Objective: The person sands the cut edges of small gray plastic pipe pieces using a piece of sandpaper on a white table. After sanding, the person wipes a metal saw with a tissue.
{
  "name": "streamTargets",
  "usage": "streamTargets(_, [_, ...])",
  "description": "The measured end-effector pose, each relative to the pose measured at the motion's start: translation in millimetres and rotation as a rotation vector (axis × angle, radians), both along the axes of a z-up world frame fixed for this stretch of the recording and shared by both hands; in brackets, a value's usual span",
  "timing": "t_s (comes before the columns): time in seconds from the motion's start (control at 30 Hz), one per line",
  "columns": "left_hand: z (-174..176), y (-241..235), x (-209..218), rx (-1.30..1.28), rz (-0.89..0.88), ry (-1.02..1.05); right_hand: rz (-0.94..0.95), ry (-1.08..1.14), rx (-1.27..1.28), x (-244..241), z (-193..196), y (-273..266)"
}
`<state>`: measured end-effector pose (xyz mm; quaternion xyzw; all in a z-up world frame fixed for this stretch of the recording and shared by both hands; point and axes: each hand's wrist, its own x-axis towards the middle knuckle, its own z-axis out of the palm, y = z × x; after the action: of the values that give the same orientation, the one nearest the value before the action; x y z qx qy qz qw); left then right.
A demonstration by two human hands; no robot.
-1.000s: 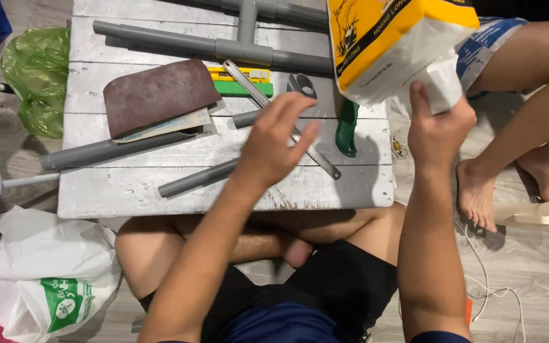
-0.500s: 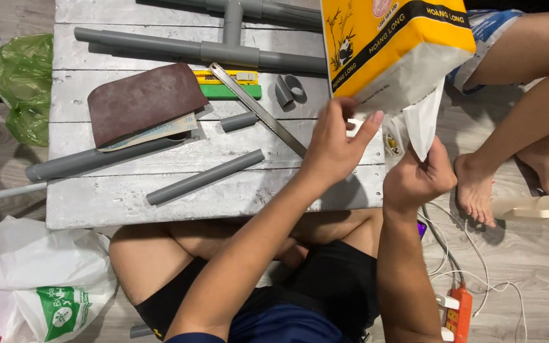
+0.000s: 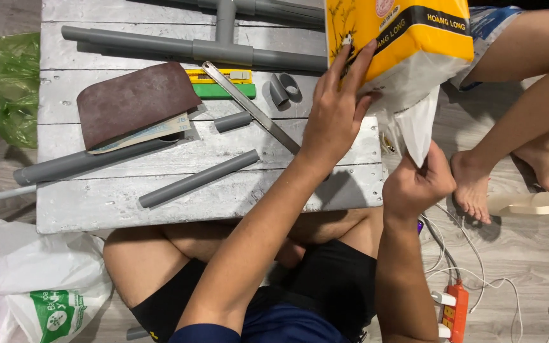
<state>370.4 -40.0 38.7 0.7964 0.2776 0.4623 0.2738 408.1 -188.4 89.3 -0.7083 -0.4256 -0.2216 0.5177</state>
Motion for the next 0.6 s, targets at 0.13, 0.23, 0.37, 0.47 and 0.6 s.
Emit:
streamTargets(0.13, [-8, 9, -1, 0.046, 0.064, -0.003, 0.097, 0.096, -0.155, 19, 10, 14])
streamTargets(0.23, [2, 11, -6, -0.016, 0.023, -0.008, 0.194, 0.223, -0.3, 35, 13, 33])
streamTargets(0.37, [7, 15, -2, -0.045, 0.055, 0.006, 0.174, 0.162, -0.311, 44, 4, 44])
streamTargets(0.47, [6, 18, 8, -0.056, 0.086, 0.018, 0.171, 0.125, -0.281, 42, -2, 44])
streamTargets(0.6, [-7, 22, 24, 0.002, 0.163, 0.084, 0.159, -0.003, -0.207, 30, 2, 45])
